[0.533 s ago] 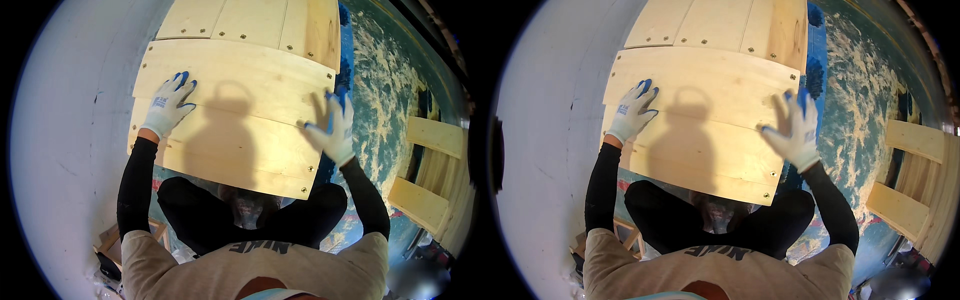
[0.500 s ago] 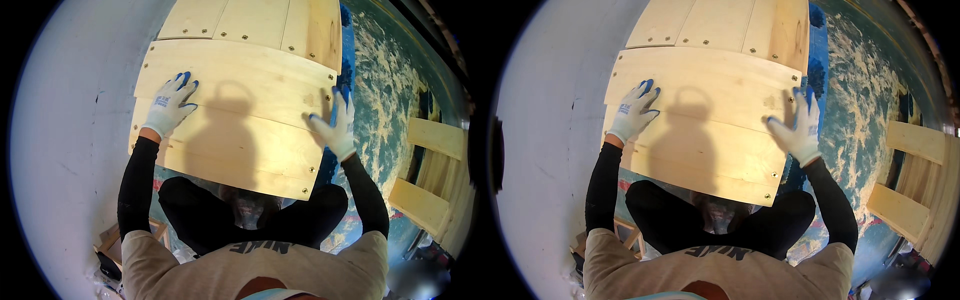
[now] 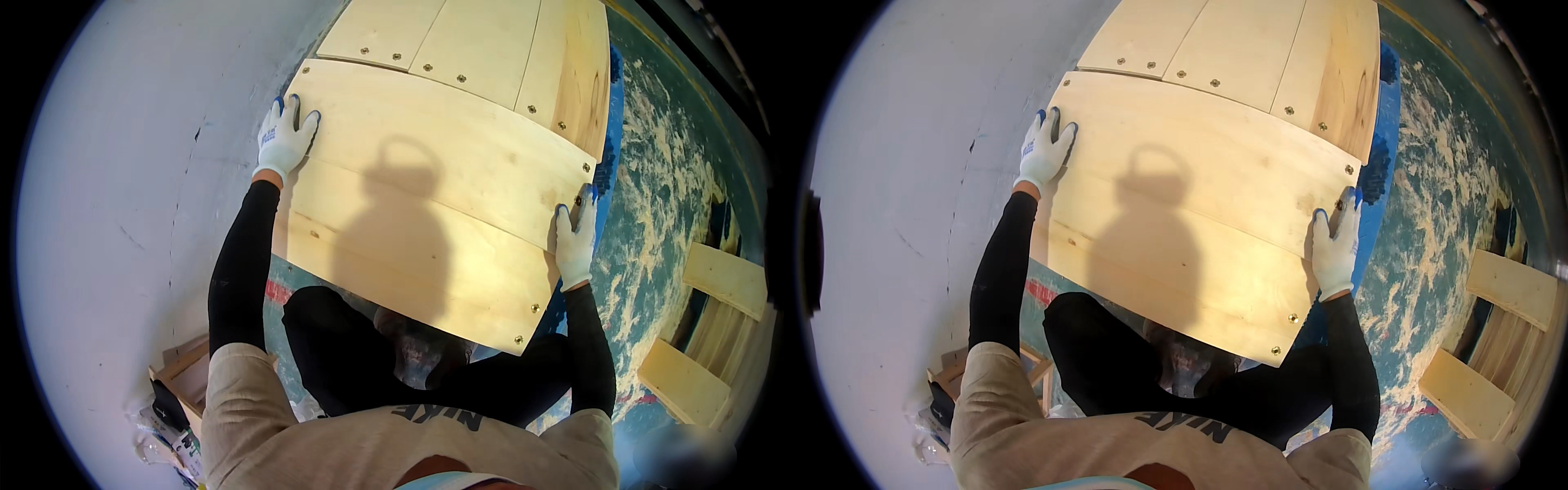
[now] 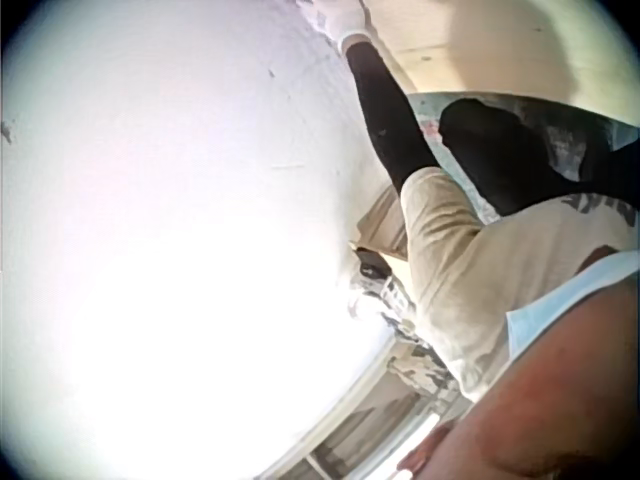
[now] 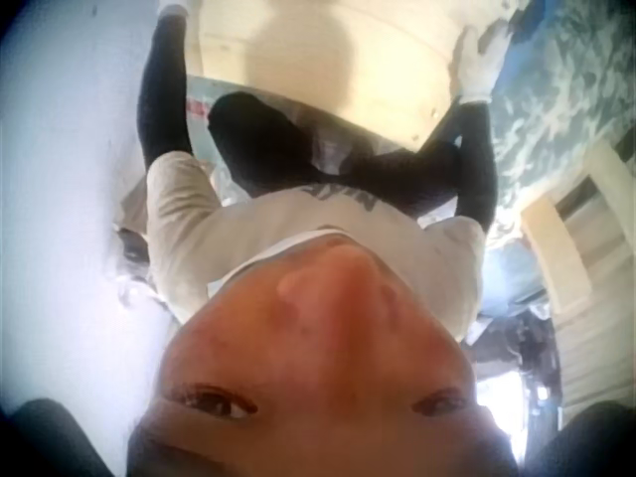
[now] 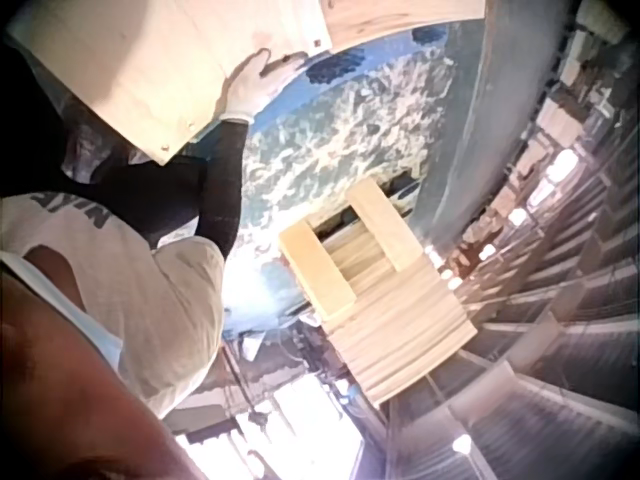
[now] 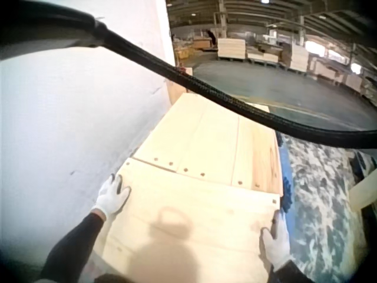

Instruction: The person picks up wood panels from a stack, places them onto a blue pallet, and uses a machine to attach or staple them together.

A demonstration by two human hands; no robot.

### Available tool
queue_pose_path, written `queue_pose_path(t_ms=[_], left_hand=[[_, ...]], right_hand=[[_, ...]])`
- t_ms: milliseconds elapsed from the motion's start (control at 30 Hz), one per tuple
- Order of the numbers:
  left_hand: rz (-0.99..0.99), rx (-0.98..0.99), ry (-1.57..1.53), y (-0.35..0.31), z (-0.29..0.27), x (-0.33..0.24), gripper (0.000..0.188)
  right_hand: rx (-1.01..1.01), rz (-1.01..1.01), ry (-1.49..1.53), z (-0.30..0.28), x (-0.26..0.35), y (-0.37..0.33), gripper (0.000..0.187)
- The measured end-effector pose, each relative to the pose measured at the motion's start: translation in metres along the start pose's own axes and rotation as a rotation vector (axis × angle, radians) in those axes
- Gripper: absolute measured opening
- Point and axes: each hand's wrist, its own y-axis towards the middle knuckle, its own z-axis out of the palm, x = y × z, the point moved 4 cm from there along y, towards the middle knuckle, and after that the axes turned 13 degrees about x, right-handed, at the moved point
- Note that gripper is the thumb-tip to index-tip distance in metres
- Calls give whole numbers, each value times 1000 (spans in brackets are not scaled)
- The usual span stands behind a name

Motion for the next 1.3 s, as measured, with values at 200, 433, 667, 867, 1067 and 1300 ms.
queue_pose_path(t_ms=[200, 433, 667, 867, 1067, 1300], left_hand=[[36, 3, 6, 1, 0, -1, 77], [39, -31, 34, 4, 3, -9, 76], [-51, -30, -79, 7, 0, -6, 76], [64, -132, -451, -6, -17, 8, 62], [72, -105, -872, -106, -47, 8, 47], [10, 2, -949, -160, -39, 36, 42]], right_hand=[[30, 7, -114, -3, 6, 1, 70], [7, -18, -111, -2, -6, 5, 73], [-17, -47, -91, 1, -4, 5, 70], [-26, -108, 264, -15, 12, -3, 61], [95, -94, 354, -46, 53, -78, 66], [199, -55, 391, -25, 52, -163, 75]])
